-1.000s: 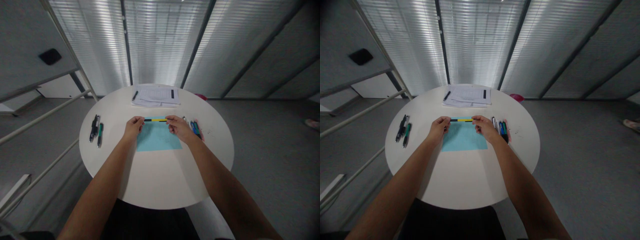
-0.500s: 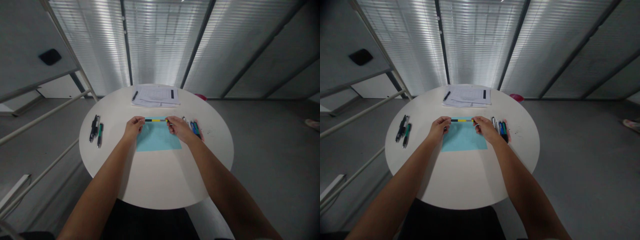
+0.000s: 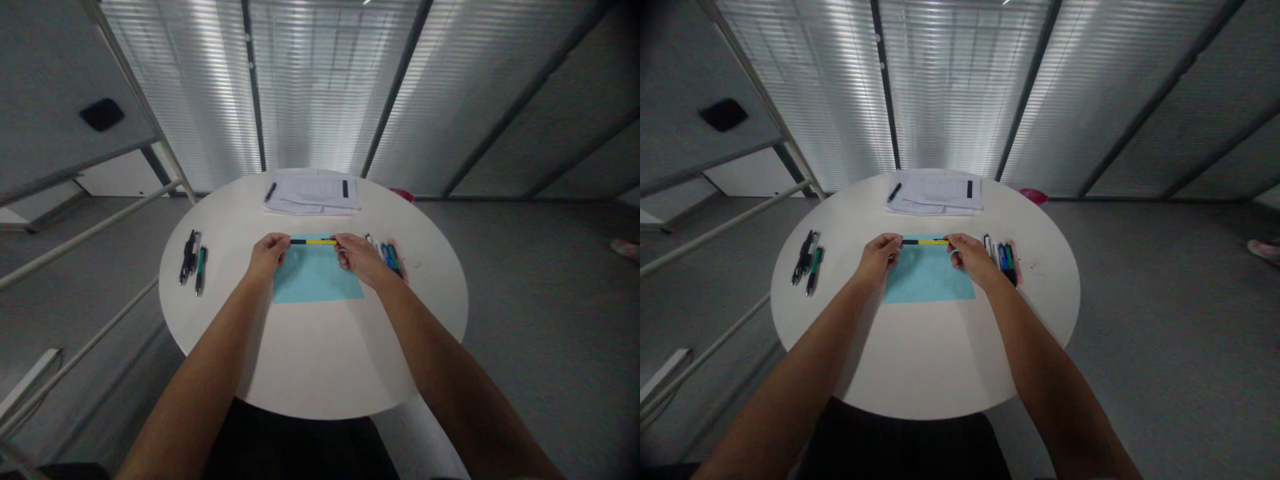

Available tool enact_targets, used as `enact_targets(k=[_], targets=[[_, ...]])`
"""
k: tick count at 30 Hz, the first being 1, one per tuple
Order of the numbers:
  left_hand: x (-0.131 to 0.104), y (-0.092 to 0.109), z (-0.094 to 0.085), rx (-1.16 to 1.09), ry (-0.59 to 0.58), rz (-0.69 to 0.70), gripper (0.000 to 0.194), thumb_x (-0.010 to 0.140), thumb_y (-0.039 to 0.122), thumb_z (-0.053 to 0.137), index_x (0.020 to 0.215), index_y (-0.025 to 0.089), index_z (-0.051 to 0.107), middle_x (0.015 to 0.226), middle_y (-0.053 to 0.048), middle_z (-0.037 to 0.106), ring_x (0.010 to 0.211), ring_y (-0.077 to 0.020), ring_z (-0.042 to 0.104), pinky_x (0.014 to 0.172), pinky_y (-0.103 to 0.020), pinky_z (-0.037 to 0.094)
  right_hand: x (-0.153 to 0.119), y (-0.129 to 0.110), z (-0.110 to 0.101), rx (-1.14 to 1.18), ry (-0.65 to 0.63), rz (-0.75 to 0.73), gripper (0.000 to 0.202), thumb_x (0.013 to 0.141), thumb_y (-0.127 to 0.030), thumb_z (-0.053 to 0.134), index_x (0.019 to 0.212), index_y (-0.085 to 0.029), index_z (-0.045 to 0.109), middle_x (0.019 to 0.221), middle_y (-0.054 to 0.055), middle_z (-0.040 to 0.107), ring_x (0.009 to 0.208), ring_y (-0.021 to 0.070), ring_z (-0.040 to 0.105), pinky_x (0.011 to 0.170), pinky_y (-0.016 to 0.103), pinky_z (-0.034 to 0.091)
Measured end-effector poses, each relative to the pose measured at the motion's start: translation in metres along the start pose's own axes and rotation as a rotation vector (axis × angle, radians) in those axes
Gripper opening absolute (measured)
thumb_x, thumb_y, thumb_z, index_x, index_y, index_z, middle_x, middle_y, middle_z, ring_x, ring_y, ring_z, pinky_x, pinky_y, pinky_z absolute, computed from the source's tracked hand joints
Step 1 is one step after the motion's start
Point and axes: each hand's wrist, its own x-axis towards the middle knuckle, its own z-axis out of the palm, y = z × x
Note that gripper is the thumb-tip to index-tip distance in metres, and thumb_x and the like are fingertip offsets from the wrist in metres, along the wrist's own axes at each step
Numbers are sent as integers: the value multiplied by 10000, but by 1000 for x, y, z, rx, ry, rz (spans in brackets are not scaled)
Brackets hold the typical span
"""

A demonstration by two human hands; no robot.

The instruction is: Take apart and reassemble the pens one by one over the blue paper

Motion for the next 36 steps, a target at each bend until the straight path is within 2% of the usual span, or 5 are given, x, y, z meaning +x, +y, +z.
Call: enact_targets(k=[5, 20, 28, 33, 36], targets=[[0, 0, -1, 27, -20, -14, 242, 685, 331, 726, 814, 145, 641, 648, 2, 560, 458, -51, 403, 387, -188, 257, 0, 1, 0, 5, -43, -2, 333, 730, -454, 697, 911, -190, 601, 574, -61, 501, 401, 49, 403, 384, 197, 264], [3, -6, -3, 93, 39, 15, 292, 699, 410, 720, 663, 141, 610, 568, -1, 534, 436, -56, 396, 390, -196, 258, -2, -3, 2, -12, -31, -11, 339, 713, -430, 707, 924, -190, 595, 615, -48, 551, 418, 51, 426, 396, 199, 278], [5, -7, -2, 84, 74, 37, 306, 685, 408, 732, 620, 139, 601, 509, 10, 511, 415, -57, 378, 395, -208, 256, 0, 1, 0, -103, -48, -75, 343, 745, -367, 671, 1039, -219, 576, 702, -43, 595, 444, 59, 463, 407, 203, 322], [3, -4, 0, 53, 100, 36, 335, 690, 421, 729, 601, 147, 559, 547, 2, 541, 416, -55, 389, 389, -210, 269, 0, 3, 2, -189, -15, -113, 415, 661, -256, 717, 1048, -215, 573, 827, -31, 615, 457, 44, 478, 395, 197, 327], [3, -3, 1, 19, 92, 37, 326, 690, 410, 731, 612, 150, 551, 555, 7, 535, 422, -54, 391, 387, -203, 264, -1, 2, 4, -181, -36, -74, 359, 706, -305, 678, 1037, -208, 577, 758, -30, 612, 427, 54, 468, 371, 200, 317]])
